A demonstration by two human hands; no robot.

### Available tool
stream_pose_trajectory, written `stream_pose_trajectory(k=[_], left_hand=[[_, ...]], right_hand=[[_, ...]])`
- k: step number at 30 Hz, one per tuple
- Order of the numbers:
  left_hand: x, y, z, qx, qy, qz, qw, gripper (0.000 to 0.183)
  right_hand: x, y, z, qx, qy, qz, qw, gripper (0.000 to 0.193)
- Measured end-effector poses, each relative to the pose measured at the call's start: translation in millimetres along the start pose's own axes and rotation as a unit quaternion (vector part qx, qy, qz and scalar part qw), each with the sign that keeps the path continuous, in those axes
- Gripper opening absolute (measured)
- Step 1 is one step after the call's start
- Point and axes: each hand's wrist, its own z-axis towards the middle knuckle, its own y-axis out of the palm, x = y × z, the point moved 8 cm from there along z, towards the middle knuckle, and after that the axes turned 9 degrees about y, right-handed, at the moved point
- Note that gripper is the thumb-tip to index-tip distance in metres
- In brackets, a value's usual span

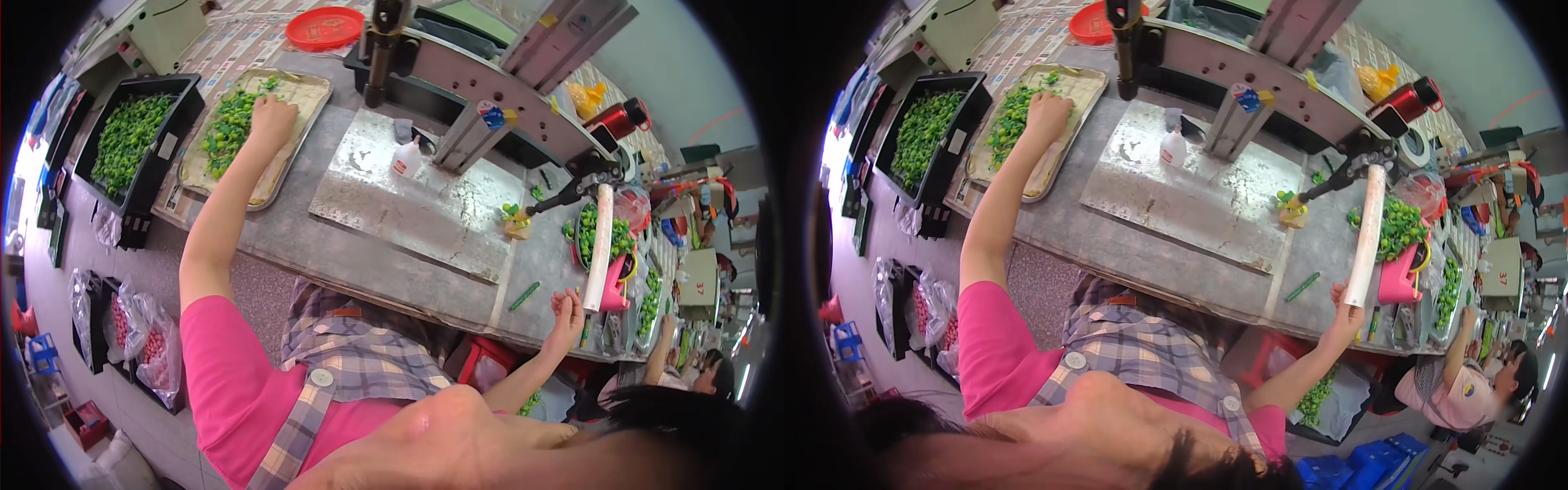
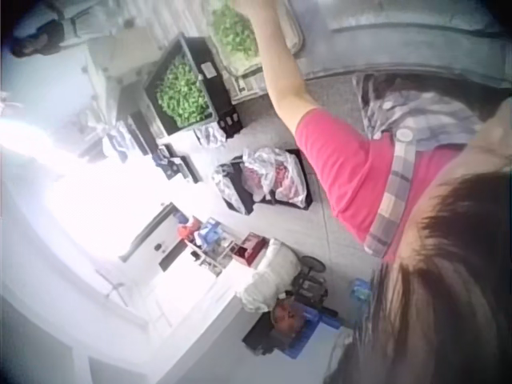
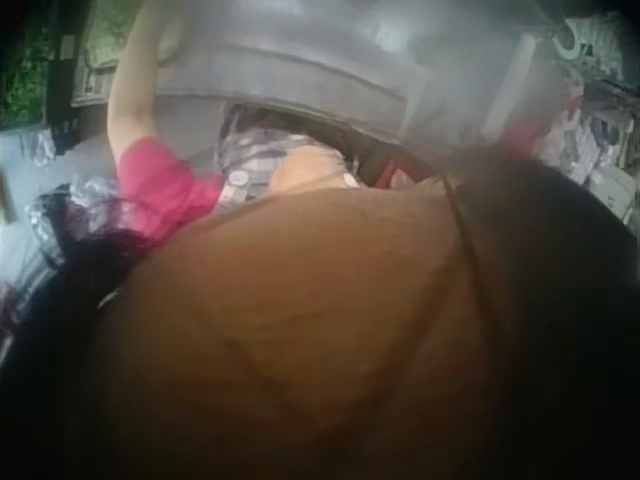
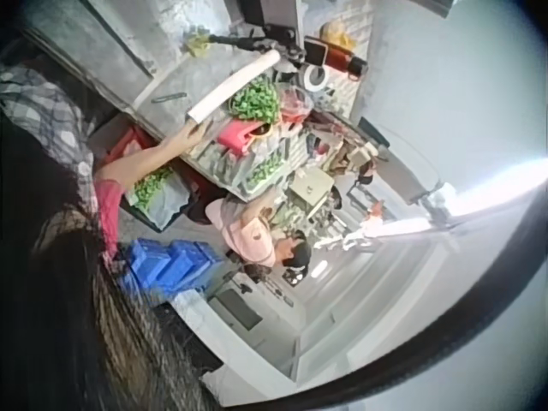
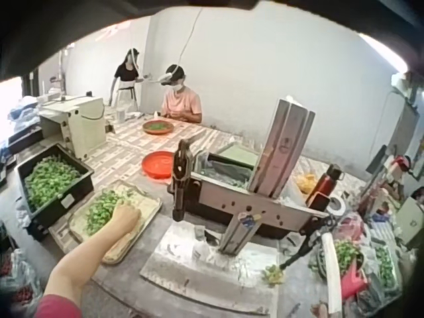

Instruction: The person assembles small toy figures by applying glue with a squeeze bottle, attaching parts by hand, and pressing components together using a press machine.

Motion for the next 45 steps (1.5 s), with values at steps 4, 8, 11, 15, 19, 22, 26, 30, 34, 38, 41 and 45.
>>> stream_pose_trajectory(k=[4, 8, 11, 15, 19, 22, 26, 30, 34, 38, 41, 45], left_hand=[[-9, -13, -4, 0.044, 0.006, -0.088, 0.995, 0.018], [-24, -44, -33, 0.184, -0.058, -0.507, 0.840, 0.032], [28, -68, -53, 0.148, -0.052, -0.796, 0.585, 0.045], [110, -81, -86, 0.052, -0.069, -0.895, 0.438, 0.049], [161, -87, -102, 0.057, -0.066, -0.955, 0.285, 0.045], [181, -83, -105, 0.033, -0.078, -0.965, 0.249, 0.044], [194, -82, -108, 0.003, -0.095, -0.952, 0.291, 0.043], [210, -69, -106, -0.038, -0.104, -0.937, 0.330, 0.036], [231, -69, -103, -0.057, -0.045, -0.923, 0.379, 0.033], [242, -88, -106, -0.112, -0.034, -0.929, 0.351, 0.030], [239, -94, -108, -0.103, -0.038, -0.929, 0.352, 0.030], [225, -96, -108, -0.009, -0.024, -0.893, 0.449, 0.027]], right_hand=[[-12, 10, -30, 0.033, -0.014, 0.010, 0.999, 0.024], [-37, 107, -49, -0.159, 0.012, -0.044, 0.986, 0.015], [-44, 214, -52, -0.374, -0.020, -0.034, 0.927, 0.022], [-59, 311, -24, -0.275, -0.168, -0.144, 0.936, 0.045], [-50, 357, -12, -0.246, -0.247, -0.195, 0.917, 0.050], [-48, 357, -14, -0.215, -0.280, -0.274, 0.894, 0.047], [-47, 301, -24, -0.275, -0.095, -0.042, 0.956, 0.039], [-70, 250, -58, -0.349, 0.001, 0.149, 0.925, 0.038], [-59, 228, -81, -0.371, 0.021, 0.165, 0.914, 0.042], [-50, 211, -80, -0.338, 0.002, 0.188, 0.922, 0.047], [-55, 188, -72, -0.267, -0.020, 0.229, 0.936, 0.043], [-66, 154, -63, -0.175, -0.060, 0.176, 0.967, 0.037]])
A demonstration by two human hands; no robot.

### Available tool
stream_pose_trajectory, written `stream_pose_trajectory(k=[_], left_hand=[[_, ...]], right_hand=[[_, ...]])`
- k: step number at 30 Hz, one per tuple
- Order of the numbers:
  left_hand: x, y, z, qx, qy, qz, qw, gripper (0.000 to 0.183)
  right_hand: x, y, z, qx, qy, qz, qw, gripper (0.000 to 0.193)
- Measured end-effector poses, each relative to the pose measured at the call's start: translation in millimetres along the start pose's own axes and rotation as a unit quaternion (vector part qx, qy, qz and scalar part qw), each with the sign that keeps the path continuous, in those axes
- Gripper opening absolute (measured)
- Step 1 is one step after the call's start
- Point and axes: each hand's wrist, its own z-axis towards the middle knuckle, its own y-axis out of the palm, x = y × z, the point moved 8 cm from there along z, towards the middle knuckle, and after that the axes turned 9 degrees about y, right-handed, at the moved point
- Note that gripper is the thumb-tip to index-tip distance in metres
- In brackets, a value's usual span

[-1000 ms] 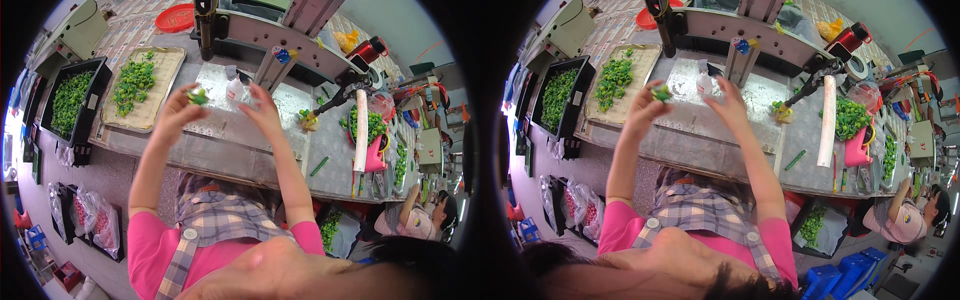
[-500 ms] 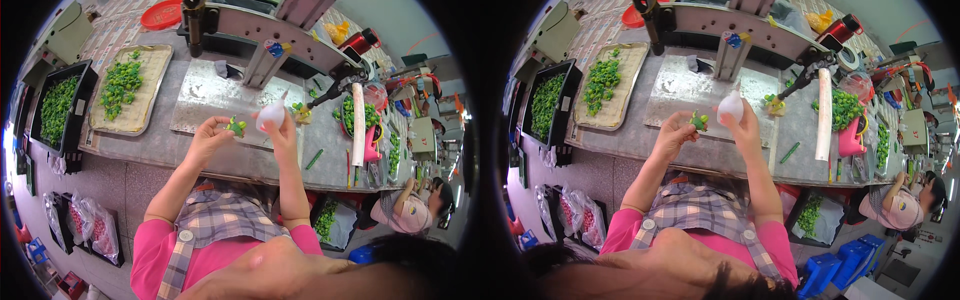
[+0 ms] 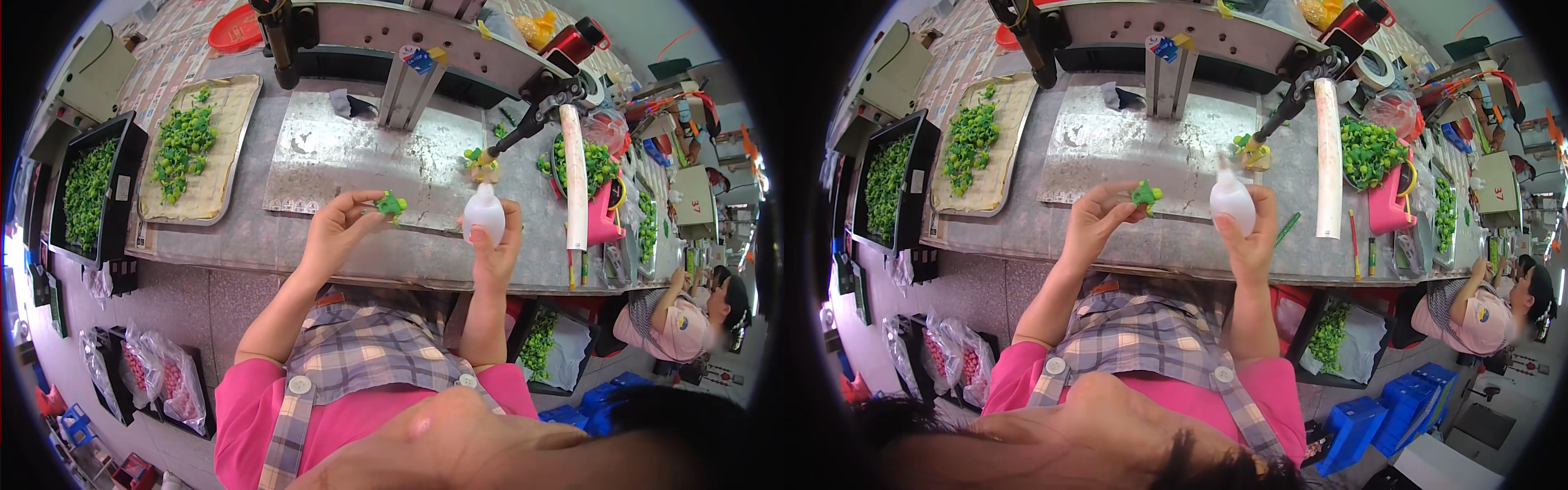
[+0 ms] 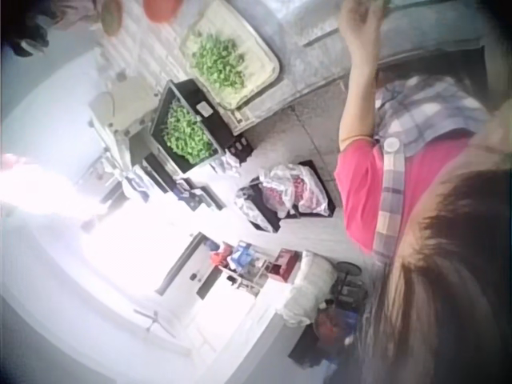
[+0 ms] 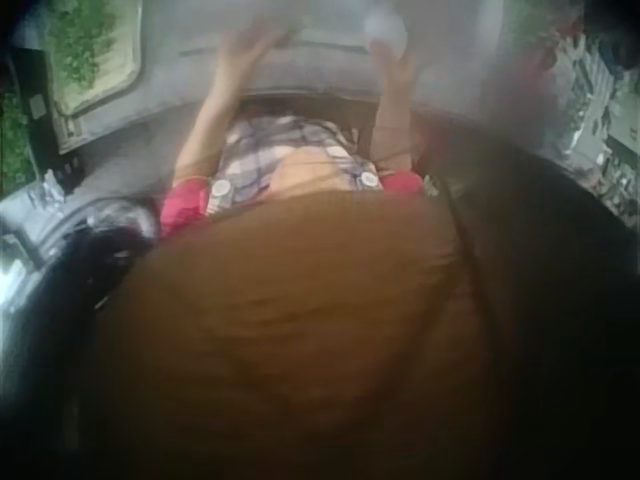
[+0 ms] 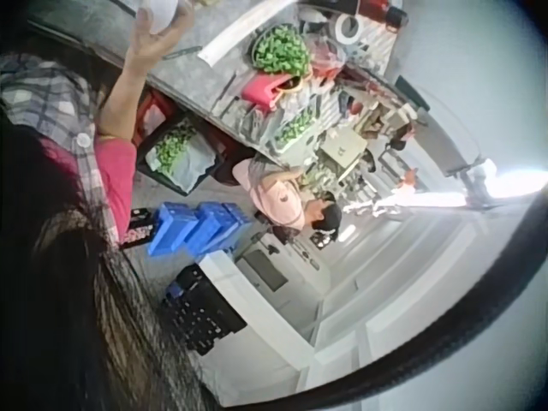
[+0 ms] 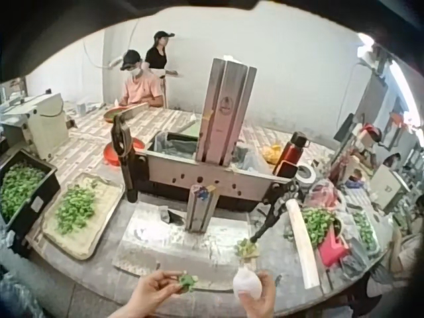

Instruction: The person assembles small toy figures by applying glue with a squeeze bottle, attaching parts by hand, and pressing components together using a press machine.

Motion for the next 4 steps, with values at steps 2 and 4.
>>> stream_pose_trajectory(k=[2, 4], left_hand=[[-3, 0, -3, -0.015, 0.018, 0.040, 0.999, 0.028], [-2, 4, -4, -0.044, 0.034, 0.070, 0.996, 0.030]], right_hand=[[-5, -11, -3, -0.028, -0.044, -0.116, 0.992, 0.049], [-10, -19, -5, -0.029, -0.063, -0.103, 0.992, 0.052]])
